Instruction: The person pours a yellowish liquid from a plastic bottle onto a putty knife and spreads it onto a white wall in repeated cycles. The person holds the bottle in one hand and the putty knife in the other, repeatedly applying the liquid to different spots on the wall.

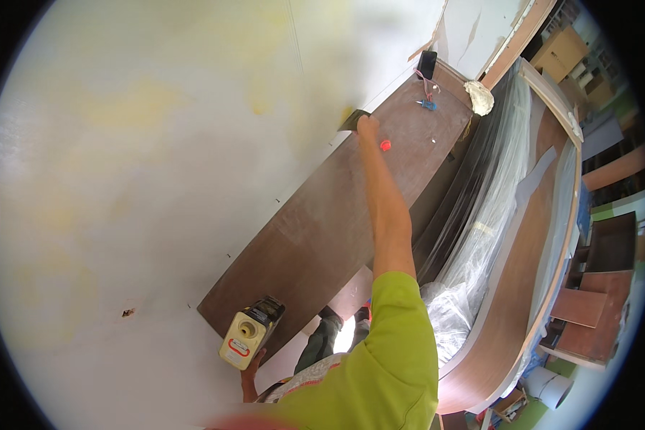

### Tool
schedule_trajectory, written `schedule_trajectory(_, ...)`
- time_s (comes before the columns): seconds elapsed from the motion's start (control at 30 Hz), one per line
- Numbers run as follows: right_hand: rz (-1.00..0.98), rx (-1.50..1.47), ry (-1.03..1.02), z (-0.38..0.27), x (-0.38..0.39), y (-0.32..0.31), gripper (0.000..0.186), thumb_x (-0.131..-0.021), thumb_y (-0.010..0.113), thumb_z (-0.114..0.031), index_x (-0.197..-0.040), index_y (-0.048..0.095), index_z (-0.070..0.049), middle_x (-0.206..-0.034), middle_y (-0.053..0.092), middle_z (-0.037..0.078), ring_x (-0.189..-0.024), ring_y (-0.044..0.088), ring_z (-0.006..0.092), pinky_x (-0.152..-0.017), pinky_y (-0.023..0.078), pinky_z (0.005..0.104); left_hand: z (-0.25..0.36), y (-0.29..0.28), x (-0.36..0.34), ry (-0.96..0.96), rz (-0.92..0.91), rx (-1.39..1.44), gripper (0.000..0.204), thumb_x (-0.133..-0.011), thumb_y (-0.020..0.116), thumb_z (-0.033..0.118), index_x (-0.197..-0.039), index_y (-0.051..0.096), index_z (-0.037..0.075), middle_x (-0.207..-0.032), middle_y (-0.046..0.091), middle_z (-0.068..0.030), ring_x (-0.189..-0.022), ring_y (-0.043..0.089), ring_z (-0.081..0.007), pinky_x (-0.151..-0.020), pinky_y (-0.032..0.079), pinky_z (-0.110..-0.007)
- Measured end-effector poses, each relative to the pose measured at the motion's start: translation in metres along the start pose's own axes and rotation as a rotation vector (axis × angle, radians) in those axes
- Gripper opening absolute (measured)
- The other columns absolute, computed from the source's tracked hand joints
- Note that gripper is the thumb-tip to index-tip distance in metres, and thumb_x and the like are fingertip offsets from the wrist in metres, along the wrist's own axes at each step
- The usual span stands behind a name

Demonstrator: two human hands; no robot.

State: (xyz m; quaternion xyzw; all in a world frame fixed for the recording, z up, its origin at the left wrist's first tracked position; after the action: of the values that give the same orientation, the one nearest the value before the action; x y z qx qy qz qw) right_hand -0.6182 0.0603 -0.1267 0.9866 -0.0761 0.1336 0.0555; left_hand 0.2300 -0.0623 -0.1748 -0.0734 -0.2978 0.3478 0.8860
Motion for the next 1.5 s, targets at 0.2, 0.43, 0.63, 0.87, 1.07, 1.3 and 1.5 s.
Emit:
schedule_trajectory(0.2, -0.025, -0.03, -0.225, -0.083, 0.0, -0.011, 0.031, -0.091, 0.052, -0.013, -0.102, 0.07, 0.009, -0.087, 0.069, 0.018, -0.073, 0.07, 0.0264, -0.054, 0.056, 0.038, -0.01, 0.002, -0.004, 0.036, -0.003, 0.202, 0.062, -0.08, 0.088, 0.01, -0.136, 0.061, 0.007, -0.132, 0.067, -0.0057, -0.12, 0.063, -0.0212, -0.106, 0.049, -0.037)
schedule_trajectory(0.43, -0.063, 0.011, -0.471, -0.264, 0.025, 0.005, 0.033, -0.091, 0.055, -0.018, -0.099, 0.069, 0.011, -0.091, 0.069, 0.02, -0.082, 0.067, 0.0284, -0.066, 0.058, 0.0408, -0.011, 0.002, -0.006, -0.015, -0.03, 0.155, 0.07, -0.08, 0.089, 0.006, -0.141, 0.055, 0.005, -0.132, 0.066, -0.0063, -0.117, 0.064, -0.0183, -0.099, 0.055, -0.035)
schedule_trajectory(0.63, -0.168, -0.003, -0.657, -0.42, 0.061, 0.027, 0.031, -0.095, 0.059, -0.017, -0.104, 0.068, 0.011, -0.1, 0.07, 0.019, -0.083, 0.07, 0.0284, -0.065, 0.062, 0.036, -0.017, -0.001, -0.008, 0.012, 0.012, 0.049, 0.063, -0.08, 0.088, 0.005, -0.135, 0.059, 0.004, -0.129, 0.067, -0.0063, -0.115, 0.064, -0.0179, -0.098, 0.054, -0.035)
schedule_trajectory(0.87, 0.172, 0.474, -1.462, -0.472, 0.152, 0.024, 0.033, -0.1, 0.057, -0.019, -0.117, 0.066, 0.007, -0.097, 0.071, 0.029, -0.089, 0.068, 0.0435, -0.079, 0.053, 0.0463, -0.008, 0.001, -0.007, 0.074, 0.017, 0.099, 0.062, -0.08, 0.088, 0.005, -0.136, 0.06, 0.005, -0.13, 0.068, -0.0061, -0.117, 0.064, -0.0185, -0.101, 0.052, -0.036)
schedule_trajectory(1.07, 0.069, 0.467, -1.72, -0.328, 0.166, 0.011, 0.029, -0.096, 0.06, -0.005, -0.123, 0.07, -0.002, -0.117, 0.073, 0.017, -0.103, 0.07, 0.0326, -0.089, 0.057, 0.0406, 0.003, 0.002, -0.002, 0.012, 0.024, 0.105, 0.066, -0.081, 0.088, 0.006, -0.14, 0.057, 0.005, -0.135, 0.066, -0.0063, -0.121, 0.063, -0.0197, -0.106, 0.049, -0.036)
schedule_trajectory(1.3, -0.064, 0.423, -1.374, -0.15, 0.097, -0.005, 0.046, -0.089, 0.051, 0.012, -0.127, 0.069, -0.008, -0.132, 0.068, 0.016, -0.123, 0.062, 0.0351, -0.105, 0.047, 0.0429, 0.006, 0.002, 0.003, -0.044, 0.03, 0.086, 0.069, -0.083, 0.087, 0.01, -0.143, 0.054, 0.006, -0.139, 0.062, -0.0068, -0.127, 0.058, -0.0207, -0.11, 0.046, -0.037)
schedule_trajectory(1.5, -0.102, 0.398, -1.091, -0.013, 0.061, -0.017, 0.05, -0.088, 0.049, 0.013, -0.13, 0.067, -0.007, -0.132, 0.067, 0.018, -0.124, 0.062, 0.0364, -0.106, 0.047, 0.0434, -0.006, -0.003, 0.008, -0.077, 0.032, 0.014, 0.074, -0.081, 0.089, 0.013, -0.144, 0.051, 0.008, -0.142, 0.059, -0.0052, -0.13, 0.054, -0.0222, -0.113, 0.042, -0.037)
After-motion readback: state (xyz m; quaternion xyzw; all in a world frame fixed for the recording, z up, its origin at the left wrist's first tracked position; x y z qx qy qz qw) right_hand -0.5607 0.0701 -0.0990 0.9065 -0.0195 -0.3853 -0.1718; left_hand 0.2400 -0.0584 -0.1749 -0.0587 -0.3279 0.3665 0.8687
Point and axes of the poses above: each hand's wrist, its own x-axis away from the middle knuckle, its own y-axis out of the palm, z = x × y, the point moved 4 cm from there along -x, towards the middle knuckle
